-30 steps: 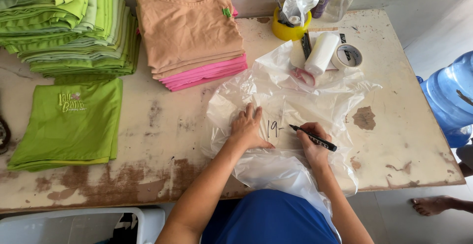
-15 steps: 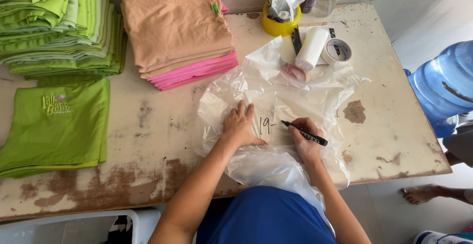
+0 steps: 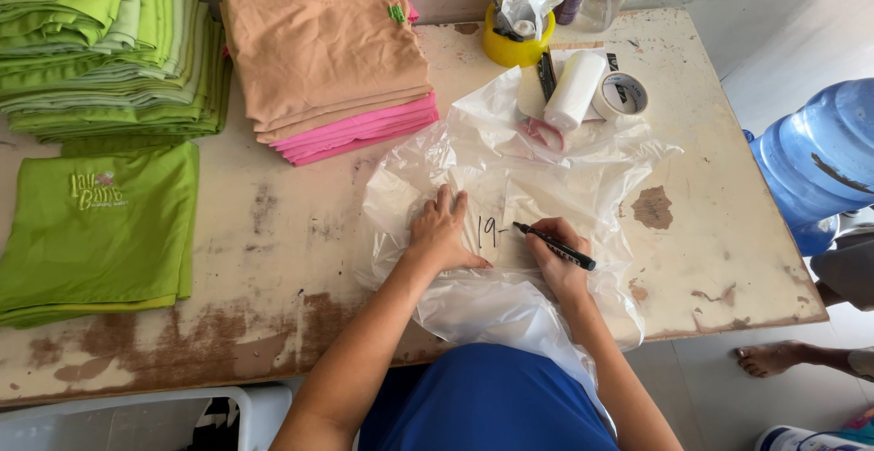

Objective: Organizing stacks of folded laundry and labeling a plastic bag for an order.

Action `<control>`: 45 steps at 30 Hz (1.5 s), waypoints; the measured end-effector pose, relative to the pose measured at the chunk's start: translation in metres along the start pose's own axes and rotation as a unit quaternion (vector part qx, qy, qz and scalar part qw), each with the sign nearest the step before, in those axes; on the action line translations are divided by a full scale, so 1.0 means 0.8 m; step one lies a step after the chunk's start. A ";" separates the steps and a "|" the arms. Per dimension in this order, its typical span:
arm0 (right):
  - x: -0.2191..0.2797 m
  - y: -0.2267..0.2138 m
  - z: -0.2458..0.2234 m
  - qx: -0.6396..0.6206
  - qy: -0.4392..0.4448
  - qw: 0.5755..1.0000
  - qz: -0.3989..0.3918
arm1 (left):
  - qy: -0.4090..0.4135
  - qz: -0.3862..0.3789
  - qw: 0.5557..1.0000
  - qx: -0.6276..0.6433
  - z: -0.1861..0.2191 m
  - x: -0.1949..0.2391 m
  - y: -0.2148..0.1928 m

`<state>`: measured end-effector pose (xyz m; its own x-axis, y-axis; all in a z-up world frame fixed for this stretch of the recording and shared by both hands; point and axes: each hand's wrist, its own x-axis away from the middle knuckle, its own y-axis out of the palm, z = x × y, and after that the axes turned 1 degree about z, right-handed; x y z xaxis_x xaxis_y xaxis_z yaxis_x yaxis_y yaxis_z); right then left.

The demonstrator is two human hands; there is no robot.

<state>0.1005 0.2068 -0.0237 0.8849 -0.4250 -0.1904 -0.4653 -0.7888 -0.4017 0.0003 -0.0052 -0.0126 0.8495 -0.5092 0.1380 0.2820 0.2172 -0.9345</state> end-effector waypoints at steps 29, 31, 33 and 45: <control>0.017 -0.012 -0.015 -0.047 0.041 0.998 -0.002 | -0.015 -0.017 1.000 -0.009 0.009 0.003 -0.012; 0.017 -0.012 -0.017 -0.033 0.041 0.999 -0.004 | -0.017 -0.019 1.000 -0.009 0.009 0.003 -0.011; 0.017 -0.013 -0.024 -0.014 0.021 1.000 -0.005 | -0.016 -0.014 1.000 -0.005 0.008 0.003 -0.010; 0.016 -0.014 -0.032 0.020 0.010 1.000 -0.004 | -0.019 -0.032 0.999 -0.011 0.007 0.000 -0.009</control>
<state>0.1164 0.1986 0.0013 0.8882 -0.4270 -0.1697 -0.4560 -0.7742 -0.4390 0.0007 -0.0021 -0.0037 0.8471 -0.4884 0.2092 0.3259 0.1665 -0.9306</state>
